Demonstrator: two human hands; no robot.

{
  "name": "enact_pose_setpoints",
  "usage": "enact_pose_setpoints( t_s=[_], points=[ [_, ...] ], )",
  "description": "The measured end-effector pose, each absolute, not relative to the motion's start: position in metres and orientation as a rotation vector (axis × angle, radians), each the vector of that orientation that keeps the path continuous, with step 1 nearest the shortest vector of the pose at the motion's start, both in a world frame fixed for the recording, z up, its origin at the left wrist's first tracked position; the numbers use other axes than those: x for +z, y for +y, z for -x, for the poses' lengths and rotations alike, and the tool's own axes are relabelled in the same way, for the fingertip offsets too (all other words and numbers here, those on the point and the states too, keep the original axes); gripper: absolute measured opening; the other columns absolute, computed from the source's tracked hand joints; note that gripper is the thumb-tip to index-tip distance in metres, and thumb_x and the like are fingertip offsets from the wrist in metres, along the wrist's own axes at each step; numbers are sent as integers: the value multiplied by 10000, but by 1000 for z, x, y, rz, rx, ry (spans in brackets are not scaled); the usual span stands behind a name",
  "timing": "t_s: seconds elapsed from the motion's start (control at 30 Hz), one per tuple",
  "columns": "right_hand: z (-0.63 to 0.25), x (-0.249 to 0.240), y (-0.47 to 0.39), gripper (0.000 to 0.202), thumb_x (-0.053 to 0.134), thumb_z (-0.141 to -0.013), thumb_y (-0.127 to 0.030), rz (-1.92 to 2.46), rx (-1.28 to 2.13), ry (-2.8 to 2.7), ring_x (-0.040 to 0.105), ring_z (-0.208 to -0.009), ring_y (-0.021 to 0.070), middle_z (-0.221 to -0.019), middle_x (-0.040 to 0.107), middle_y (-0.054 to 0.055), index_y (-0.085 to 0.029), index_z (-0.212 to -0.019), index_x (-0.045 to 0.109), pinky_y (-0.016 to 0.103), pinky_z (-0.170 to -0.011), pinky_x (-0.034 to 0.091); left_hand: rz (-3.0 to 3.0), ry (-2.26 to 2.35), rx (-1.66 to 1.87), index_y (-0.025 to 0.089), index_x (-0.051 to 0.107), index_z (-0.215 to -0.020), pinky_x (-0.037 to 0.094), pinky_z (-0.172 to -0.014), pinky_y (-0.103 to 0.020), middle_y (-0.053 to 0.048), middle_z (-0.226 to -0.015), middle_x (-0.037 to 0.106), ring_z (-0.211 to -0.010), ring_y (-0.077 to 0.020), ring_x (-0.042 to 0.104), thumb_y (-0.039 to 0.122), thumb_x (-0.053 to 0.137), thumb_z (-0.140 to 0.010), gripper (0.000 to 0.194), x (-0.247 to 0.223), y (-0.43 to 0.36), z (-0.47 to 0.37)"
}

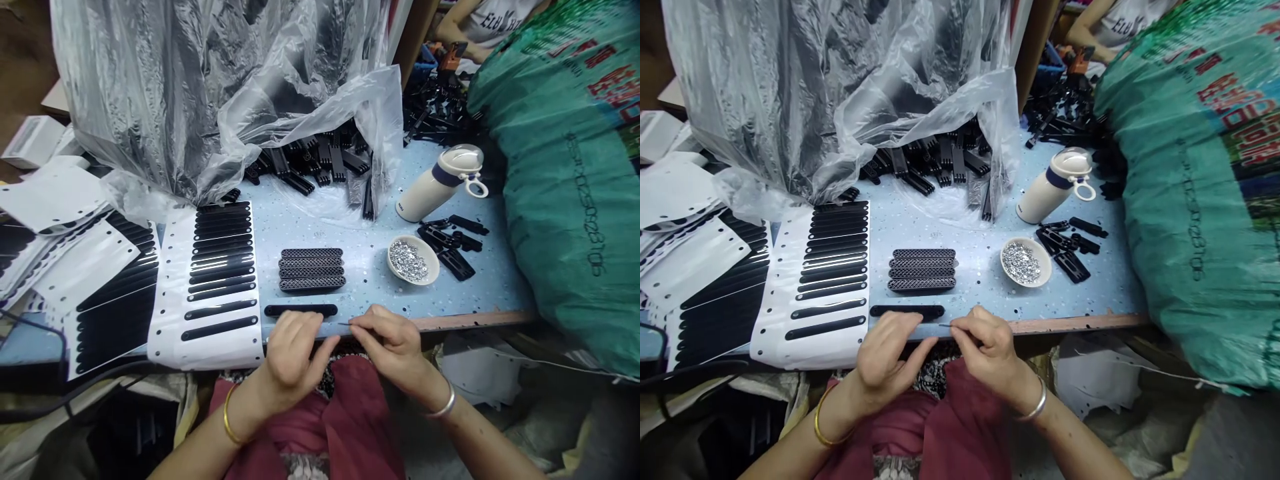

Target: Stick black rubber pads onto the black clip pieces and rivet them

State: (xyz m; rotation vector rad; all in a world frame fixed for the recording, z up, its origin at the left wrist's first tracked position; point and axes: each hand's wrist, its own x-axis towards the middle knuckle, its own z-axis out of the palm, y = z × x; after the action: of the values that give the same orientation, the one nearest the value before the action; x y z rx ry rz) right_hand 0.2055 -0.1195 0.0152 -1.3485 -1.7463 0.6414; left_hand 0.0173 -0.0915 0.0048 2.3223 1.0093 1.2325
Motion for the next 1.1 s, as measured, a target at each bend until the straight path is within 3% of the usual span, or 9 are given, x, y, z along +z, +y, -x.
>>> enact_pose_setpoints(
  t_s=[0.07,0.17,0.63,0.93,1.1],
  points=[
    [-209,12,-112,162,541,-872,-143,1382,564,-1778,494,-522,123,-583,507,-7,-183,-827,691,259,-487,394,-2449,1009,1231,115,591,-1034,497,-758,-411,-145,-952,701,-900,-272,643,125,643,-818,222,1,-84,-16],
    [-213,6,-102,172,538,-862,-134,1389,538,-1842,487,-525,126,-573,495,-9,-182,-794,688,263,-499,386,-2546,989,1120,105,593,-1033,480,-770,-444,-167,-1011,691,-961,-307,630,121,615,-824,211,-6,-76,-16],
    [-214,8,-86,184,533,-857,-110,1368,755,-1965,494,-573,125,-604,489,-2,-158,-747,673,262,-549,376,-2477,1000,1000,118,588,-975,440,-716,-393,-107,-873,675,-838,-244,610,109,560,-865,113,-21,-69,-22],
    [-225,3,-63,209,565,-847,-174,1255,1347,-1877,476,-561,92,-616,529,-14,-155,-660,656,219,-531,384,-2423,956,1031,109,590,-993,435,-695,-376,-96,-840,672,-808,-228,612,94,557,-863,135,-20,-68,-24],
    [-222,5,-60,237,566,-845,-216,1284,1450,-1801,473,-562,93,-610,522,-11,-148,-631,642,215,-514,372,-2417,950,1032,115,598,-973,435,-679,-369,-96,-835,685,-791,-224,634,91,551,-862,122,-21,-67,-24]
  ],
)
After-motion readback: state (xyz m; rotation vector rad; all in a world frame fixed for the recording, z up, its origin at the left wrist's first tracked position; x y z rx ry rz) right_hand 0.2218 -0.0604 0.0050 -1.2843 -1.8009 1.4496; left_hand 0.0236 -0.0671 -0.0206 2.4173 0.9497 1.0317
